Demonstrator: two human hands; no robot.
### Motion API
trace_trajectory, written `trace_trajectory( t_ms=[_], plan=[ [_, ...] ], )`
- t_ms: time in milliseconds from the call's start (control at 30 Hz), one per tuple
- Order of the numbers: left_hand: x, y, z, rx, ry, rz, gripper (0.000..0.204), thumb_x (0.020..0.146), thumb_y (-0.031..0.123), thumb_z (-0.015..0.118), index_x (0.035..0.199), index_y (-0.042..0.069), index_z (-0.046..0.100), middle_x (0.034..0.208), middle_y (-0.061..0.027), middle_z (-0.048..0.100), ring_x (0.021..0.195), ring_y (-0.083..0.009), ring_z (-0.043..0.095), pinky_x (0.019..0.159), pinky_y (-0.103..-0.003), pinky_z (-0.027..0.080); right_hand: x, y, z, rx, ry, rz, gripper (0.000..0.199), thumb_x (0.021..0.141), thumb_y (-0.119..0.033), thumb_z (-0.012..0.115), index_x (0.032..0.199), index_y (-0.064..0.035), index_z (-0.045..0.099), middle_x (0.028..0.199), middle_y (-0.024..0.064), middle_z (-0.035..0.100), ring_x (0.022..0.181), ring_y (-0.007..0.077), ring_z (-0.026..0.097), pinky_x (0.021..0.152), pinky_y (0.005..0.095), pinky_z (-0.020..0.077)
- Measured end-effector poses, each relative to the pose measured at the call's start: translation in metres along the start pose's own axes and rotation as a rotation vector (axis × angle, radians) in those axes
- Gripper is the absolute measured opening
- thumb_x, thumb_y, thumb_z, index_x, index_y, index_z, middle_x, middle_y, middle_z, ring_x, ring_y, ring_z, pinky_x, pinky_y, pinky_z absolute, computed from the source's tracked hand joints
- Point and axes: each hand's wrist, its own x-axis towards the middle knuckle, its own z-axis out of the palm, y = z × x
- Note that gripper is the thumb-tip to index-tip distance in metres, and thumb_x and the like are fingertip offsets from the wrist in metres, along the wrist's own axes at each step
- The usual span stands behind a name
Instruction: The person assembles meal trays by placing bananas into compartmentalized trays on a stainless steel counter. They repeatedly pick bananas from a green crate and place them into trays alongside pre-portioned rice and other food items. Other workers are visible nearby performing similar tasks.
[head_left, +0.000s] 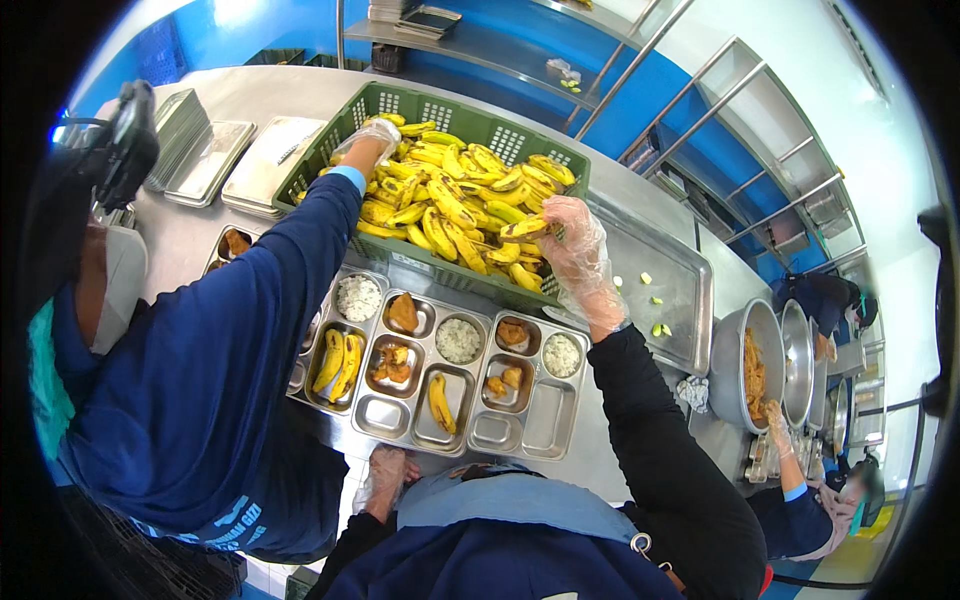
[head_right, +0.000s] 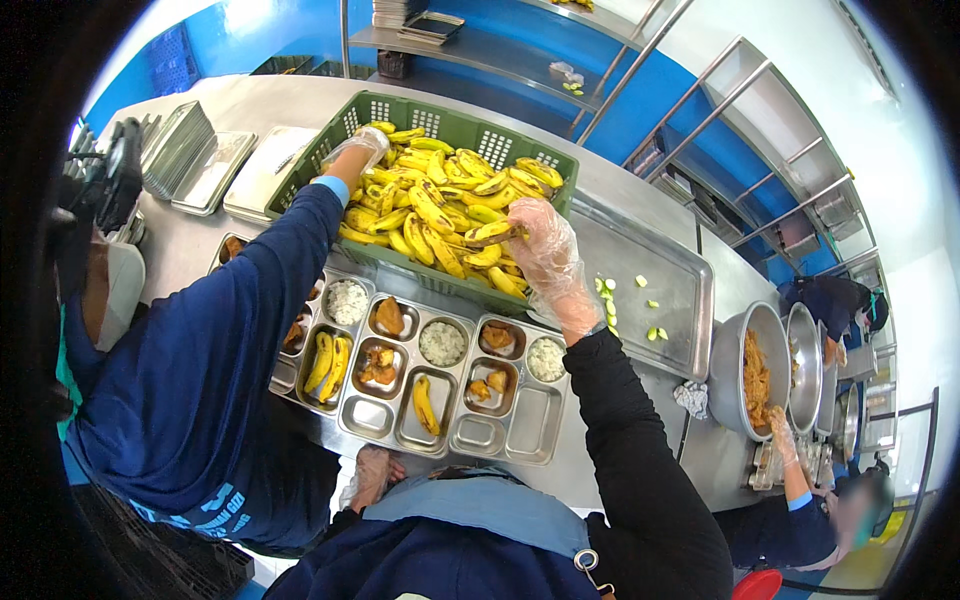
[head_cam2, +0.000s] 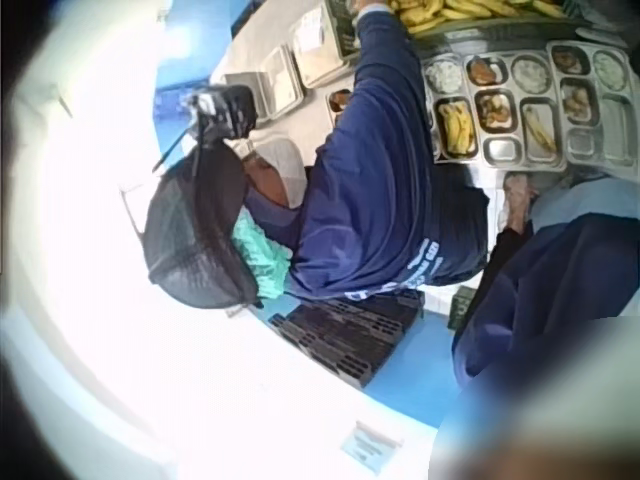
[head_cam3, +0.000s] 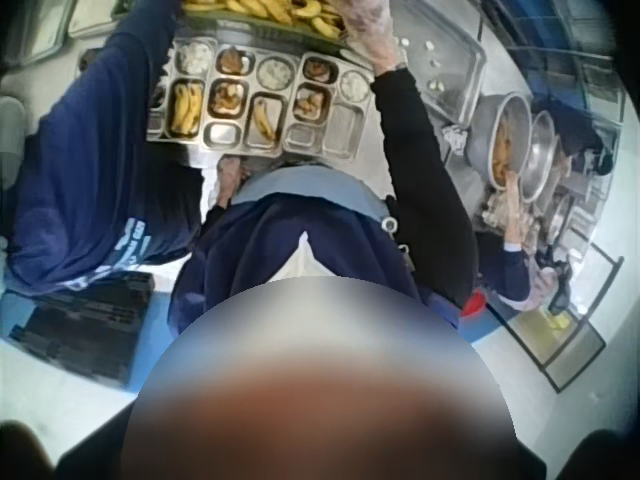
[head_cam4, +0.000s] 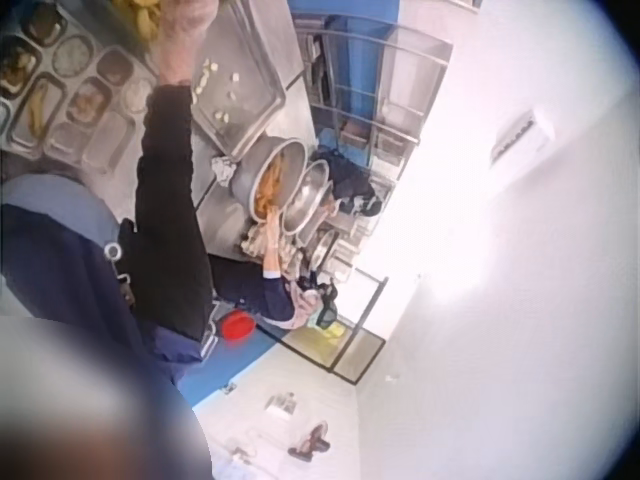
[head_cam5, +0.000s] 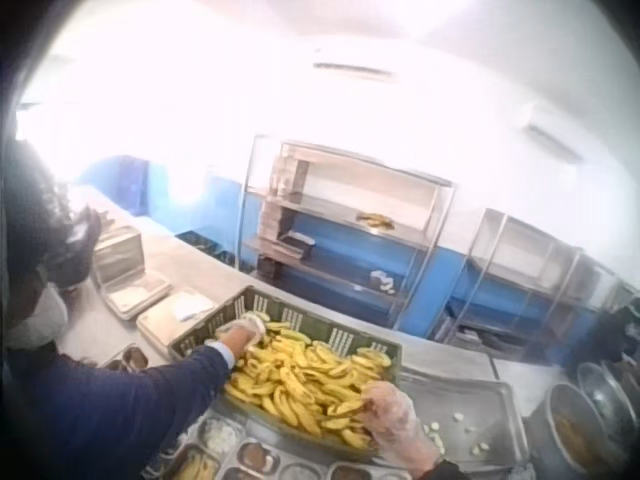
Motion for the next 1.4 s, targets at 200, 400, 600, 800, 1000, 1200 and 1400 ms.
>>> trace_trajectory(
  t_ms=[200, 400, 600, 800, 1000, 1200, 1400],
  plan=[
    [-0.043, 0.064, 0.011, 0.042, 0.037, 0.016, 0.04, 0.1, 0.03, 0.047, 0.102, -0.008, 0.061, 0.079, -0.0247, 0.07, 0.056, -0.0301, 0.069, 0.047, -0.038, 0.056, -0.016, 0.005, -0.011, -0.185, -0.184, 0.645, 0.038, 0.087, -0.021, 0.071, 0.114, 0.002, 0.059, 0.089, 0.0197, 0.066, 0.086, 0.038, 0.065, 0.082, 0.0397, 0.0535],
    [-0.066, 0.106, 0.027, 0.089, 0.087, 0.009, 0.039, 0.097, 0.029, 0.047, 0.102, -0.006, 0.064, 0.073, -0.0214, 0.07, 0.053, -0.0261, 0.068, 0.046, -0.034, 0.054, -0.029, 0.03, -0.004, 1.045, -0.069, 1.364, 0.03, 0.092, -0.023, 0.067, 0.111, 0.0, 0.064, 0.085, 0.0095, 0.068, 0.075, 0.0209, 0.066, 0.077, 0.0336, 0.0562],
    [-0.079, 0.131, 0.038, 0.124, 0.132, -0.053, 0.04, 0.1, 0.03, 0.045, 0.099, -0.004, 0.065, 0.068, -0.0195, 0.067, 0.05, -0.0271, 0.066, 0.045, -0.033, 0.054, -0.039, -0.026, -0.031, 1.01, -1.094, 1.091, 0.045, 0.089, -0.038, 0.067, 0.114, -0.0007, 0.064, 0.089, 0.0072, 0.07, 0.068, 0.0119, 0.063, 0.051, 0.0264, 0.0491],
    [-0.081, 0.239, 0.12, 0.408, -0.201, 0.528, 0.036, 0.098, 0.028, 0.047, 0.101, -0.003, 0.065, 0.075, -0.0185, 0.068, 0.059, -0.0278, 0.066, 0.052, -0.035, 0.054, -0.122, -0.115, 0.017, 0.619, -1.368, 1.186, 0.043, 0.088, -0.041, 0.068, 0.096, 0.0011, 0.068, 0.078, 0.0064, 0.067, 0.061, 0.0132, 0.066, 0.054, 0.0291, 0.0554],
    [-0.089, 0.278, 0.181, 0.734, -0.487, 0.745, 0.032, 0.097, 0.026, 0.049, 0.102, -0.001, 0.065, 0.083, -0.0174, 0.068, 0.069, -0.0286, 0.067, 0.058, -0.037, 0.055, -0.173, -0.126, 0.001, 0.531, -1.266, 0.868, 0.041, 0.088, -0.039, 0.068, 0.107, -0.0031, 0.068, 0.086, 0.012, 0.071, 0.07, 0.0221, 0.068, 0.06, 0.0348, 0.0548],
    [-0.11, 0.271, 0.186, 0.969, -0.58, 0.78, 0.029, 0.096, 0.025, 0.05, 0.103, 0.001, 0.066, 0.09, -0.0164, 0.068, 0.078, -0.0293, 0.067, 0.065, -0.039, 0.055, -0.238, -0.099, -0.057, 0.129, -1.027, 0.801, 0.031, 0.072, -0.028, 0.075, 0.095, -0.0086, 0.072, 0.083, 0.0134, 0.068, 0.082, 0.0297, 0.065, 0.075, 0.0397, 0.0513],
    [-0.129, 0.268, 0.193, 1.166, -0.633, 0.815, 0.026, 0.094, 0.023, 0.052, 0.105, 0.003, 0.066, 0.097, -0.0154, 0.069, 0.088, -0.0301, 0.067, 0.072, -0.041, 0.055, -0.285, -0.08, -0.039, 0.324, -0.877, 0.642, 0.028, 0.063, -0.016, 0.076, 0.09, -0.008, 0.069, 0.091, 0.0108, 0.068, 0.094, 0.0302, 0.064, 0.082, 0.0406, 0.0506]
  ],
)
